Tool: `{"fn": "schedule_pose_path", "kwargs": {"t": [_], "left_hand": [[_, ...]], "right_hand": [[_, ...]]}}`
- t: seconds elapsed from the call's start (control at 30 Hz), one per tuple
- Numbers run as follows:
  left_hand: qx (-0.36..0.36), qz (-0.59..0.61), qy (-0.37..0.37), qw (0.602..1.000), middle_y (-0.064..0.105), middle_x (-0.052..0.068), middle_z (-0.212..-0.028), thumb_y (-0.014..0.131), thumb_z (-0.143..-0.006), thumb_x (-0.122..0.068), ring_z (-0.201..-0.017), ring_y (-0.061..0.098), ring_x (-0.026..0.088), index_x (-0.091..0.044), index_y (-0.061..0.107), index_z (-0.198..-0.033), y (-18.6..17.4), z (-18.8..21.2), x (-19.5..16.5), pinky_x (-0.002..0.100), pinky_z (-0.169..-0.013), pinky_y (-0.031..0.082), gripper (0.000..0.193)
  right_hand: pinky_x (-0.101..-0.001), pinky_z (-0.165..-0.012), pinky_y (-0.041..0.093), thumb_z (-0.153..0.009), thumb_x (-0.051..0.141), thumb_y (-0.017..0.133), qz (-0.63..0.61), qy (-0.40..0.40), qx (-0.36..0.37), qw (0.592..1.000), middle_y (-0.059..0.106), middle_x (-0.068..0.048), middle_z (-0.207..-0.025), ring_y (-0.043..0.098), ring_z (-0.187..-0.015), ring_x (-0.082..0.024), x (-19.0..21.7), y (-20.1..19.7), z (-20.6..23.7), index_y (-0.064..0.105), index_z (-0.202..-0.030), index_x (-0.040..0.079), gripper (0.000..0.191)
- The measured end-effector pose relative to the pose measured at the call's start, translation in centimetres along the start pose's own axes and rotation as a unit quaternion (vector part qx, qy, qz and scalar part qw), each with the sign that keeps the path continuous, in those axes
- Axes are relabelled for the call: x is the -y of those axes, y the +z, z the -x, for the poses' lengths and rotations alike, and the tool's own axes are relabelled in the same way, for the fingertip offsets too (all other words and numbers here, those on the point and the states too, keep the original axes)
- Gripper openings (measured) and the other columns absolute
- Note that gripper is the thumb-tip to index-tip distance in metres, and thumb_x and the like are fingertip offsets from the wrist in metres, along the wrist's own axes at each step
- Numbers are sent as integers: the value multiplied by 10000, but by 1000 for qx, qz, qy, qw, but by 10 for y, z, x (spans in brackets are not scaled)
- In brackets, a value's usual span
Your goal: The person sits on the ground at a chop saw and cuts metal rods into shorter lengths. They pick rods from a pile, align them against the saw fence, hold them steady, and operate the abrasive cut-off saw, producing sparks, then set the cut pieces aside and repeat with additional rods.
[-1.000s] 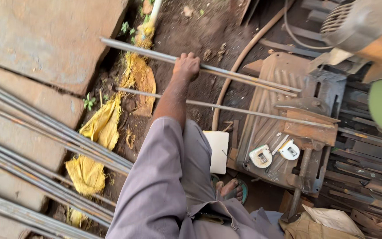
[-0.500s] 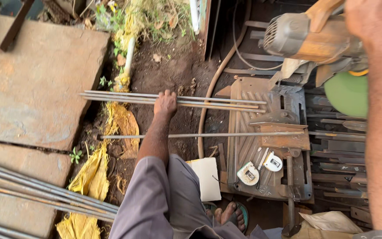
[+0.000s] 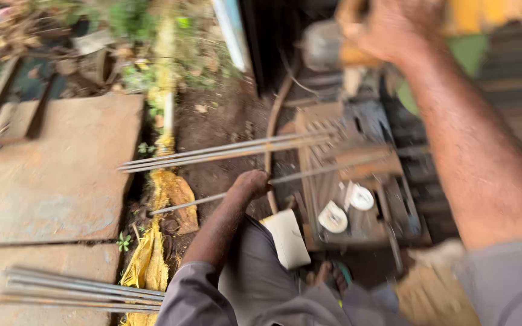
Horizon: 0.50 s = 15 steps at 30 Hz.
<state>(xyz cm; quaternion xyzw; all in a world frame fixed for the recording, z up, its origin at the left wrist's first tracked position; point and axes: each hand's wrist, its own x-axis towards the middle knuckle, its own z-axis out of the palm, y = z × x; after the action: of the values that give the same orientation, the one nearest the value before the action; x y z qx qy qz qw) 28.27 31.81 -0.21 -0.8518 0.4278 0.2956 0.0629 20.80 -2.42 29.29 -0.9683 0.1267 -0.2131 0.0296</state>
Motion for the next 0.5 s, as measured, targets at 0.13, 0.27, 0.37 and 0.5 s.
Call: {"fn": "schedule_pose_path", "kwargs": {"t": [0.13, 0.27, 0.37, 0.5], "left_hand": [[-47, 57, 88, 993, 722, 173, -1163, 667, -916, -325, -1091, 678, 381, -179, 720, -1192, 33, 16, -24, 489, -930, 540, 316], [-28, 9, 112, 993, 734, 177, -1146, 678, -926, -340, -1082, 690, 382, -151, 708, -1226, 44, 24, -27, 498, -927, 552, 356], [-40, -28, 103, 994, 762, 154, -1119, 665, -946, -348, -1039, 725, 350, -171, 715, -1242, 39, 25, -35, 479, -925, 579, 348], [-109, -35, 82, 990, 751, 160, -1140, 669, -954, -335, -959, 754, 321, -154, 704, -1246, 41, 6, -65, 452, -892, 615, 345]], "right_hand": [[-480, -757, 550, -842, 310, 802, -290, 12, -5, 957, 710, -164, -933, 694, -892, -333, 28, 23, 119, 722, -1079, 47, 363], [-368, -779, 588, -891, 250, 737, -442, 12, 264, 857, 770, -64, -940, 726, -856, -180, 29, 102, 282, 758, -1007, 45, 236], [-352, -757, 597, -910, 228, 736, -490, 140, 219, 832, 787, -75, -959, 747, -846, -149, -3, 153, 364, 752, -1070, 56, 235], [-301, -689, 597, -973, 233, 708, -554, 314, 64, 768, 753, -79, -1042, 728, -774, -128, -64, 177, 395, 753, -1127, 66, 232]]}}
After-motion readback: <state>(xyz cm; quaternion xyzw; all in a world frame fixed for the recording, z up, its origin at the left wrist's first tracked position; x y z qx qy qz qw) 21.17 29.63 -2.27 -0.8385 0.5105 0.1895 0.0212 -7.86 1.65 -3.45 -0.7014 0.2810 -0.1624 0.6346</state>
